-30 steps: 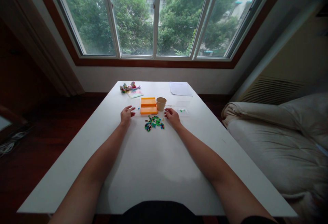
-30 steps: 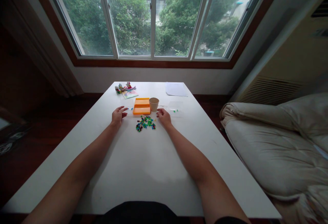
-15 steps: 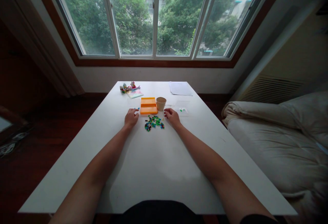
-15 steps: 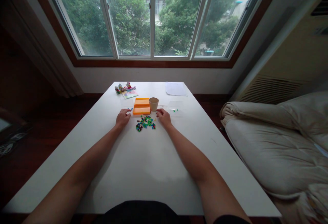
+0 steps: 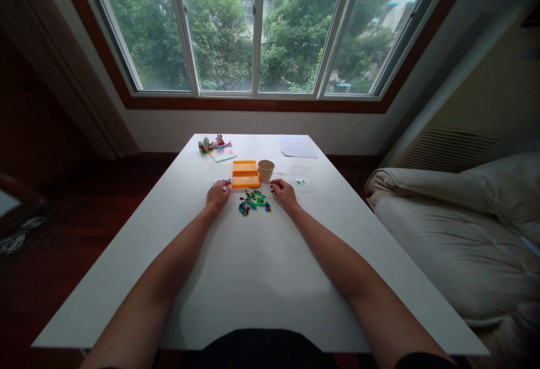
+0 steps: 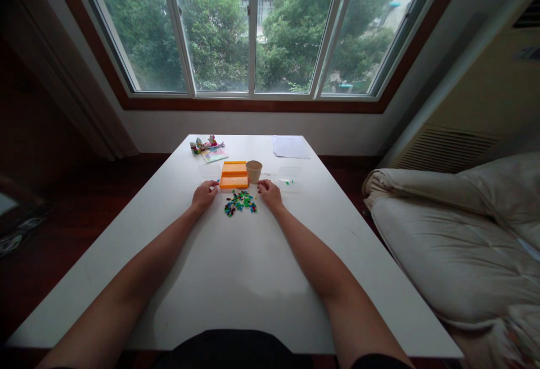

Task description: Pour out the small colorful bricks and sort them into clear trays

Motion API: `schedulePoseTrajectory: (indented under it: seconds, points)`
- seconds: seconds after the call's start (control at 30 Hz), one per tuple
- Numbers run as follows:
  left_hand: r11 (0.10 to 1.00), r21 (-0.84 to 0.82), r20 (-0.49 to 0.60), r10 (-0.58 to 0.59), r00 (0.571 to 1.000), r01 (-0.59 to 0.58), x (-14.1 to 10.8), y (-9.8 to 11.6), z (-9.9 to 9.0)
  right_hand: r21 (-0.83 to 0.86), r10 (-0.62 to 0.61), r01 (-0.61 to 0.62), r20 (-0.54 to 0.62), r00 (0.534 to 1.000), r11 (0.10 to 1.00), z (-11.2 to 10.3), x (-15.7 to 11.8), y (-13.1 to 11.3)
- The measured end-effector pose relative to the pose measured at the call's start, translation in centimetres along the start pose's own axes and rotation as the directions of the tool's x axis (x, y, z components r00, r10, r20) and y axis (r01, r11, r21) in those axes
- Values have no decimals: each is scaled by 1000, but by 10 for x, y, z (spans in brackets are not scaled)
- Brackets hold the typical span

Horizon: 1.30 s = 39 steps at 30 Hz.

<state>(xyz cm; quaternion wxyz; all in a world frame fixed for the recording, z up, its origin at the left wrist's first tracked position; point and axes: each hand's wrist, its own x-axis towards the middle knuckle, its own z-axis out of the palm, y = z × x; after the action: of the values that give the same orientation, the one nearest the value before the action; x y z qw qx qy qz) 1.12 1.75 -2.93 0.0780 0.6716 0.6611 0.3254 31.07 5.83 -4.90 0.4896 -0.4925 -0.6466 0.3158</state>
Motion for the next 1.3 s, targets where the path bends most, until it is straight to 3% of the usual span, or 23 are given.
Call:
schedulePoseTrajectory:
  seconds: [0.5,0.67,0.9,1.0,1.3]
  points:
    - [998,-23,-37,50,998,-50,-5,10,-6,-41,-13,14,42,999,999,-1,-5,-9]
    - [983,-52,-32,175,984,-176,-10,22,-10,-78,-54,59,65,996,995,-2,-9,-15]
    - [933,-100,151,358,921,-347,-16,32,-4,-222,-228,271,203,952,937,1,-21,-34]
    - [920,-111,193,391,900,-375,-16,32,-3,-248,-217,268,213,953,931,1,-22,-37]
    - [928,-39,257,368,894,-371,-19,38,-9,-246,-189,233,188,964,941,0,-21,-36]
